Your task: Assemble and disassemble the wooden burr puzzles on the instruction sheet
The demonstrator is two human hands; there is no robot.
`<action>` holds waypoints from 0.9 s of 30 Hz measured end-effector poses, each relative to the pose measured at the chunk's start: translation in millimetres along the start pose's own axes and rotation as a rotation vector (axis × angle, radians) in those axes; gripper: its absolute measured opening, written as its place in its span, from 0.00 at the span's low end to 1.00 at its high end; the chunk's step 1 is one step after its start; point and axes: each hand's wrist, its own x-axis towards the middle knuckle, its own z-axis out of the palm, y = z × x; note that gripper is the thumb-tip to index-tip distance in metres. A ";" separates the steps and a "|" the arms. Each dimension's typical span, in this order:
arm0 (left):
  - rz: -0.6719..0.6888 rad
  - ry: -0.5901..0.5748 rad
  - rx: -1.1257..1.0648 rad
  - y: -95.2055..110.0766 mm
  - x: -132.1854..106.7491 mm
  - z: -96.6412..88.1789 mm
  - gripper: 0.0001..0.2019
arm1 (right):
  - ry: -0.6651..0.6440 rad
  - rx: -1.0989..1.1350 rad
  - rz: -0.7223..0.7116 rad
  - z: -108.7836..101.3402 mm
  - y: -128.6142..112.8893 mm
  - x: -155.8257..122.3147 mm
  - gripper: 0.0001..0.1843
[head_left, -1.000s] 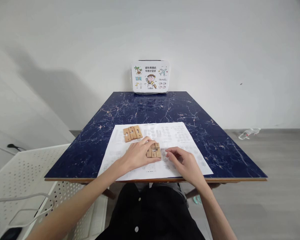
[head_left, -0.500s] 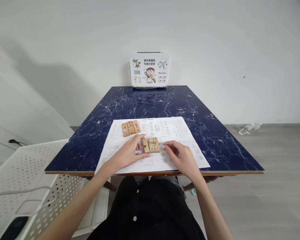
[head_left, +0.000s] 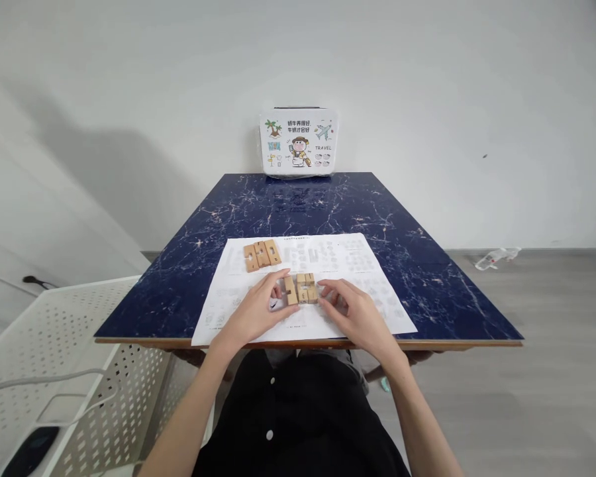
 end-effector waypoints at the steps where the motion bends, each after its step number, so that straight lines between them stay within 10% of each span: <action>1: -0.003 -0.004 -0.004 0.5 -0.5 -0.4 0.36 | -0.020 -0.032 -0.022 0.5 -0.7 0.0 0.18; 18: 0.038 0.096 -0.146 9.8 -7.9 -9.6 0.34 | 0.019 0.108 -0.013 -3.0 3.5 -0.5 0.13; 27: -0.029 0.105 -0.972 17.7 -27.6 -15.1 0.22 | -0.043 0.465 0.126 -6.8 -8.5 -2.7 0.13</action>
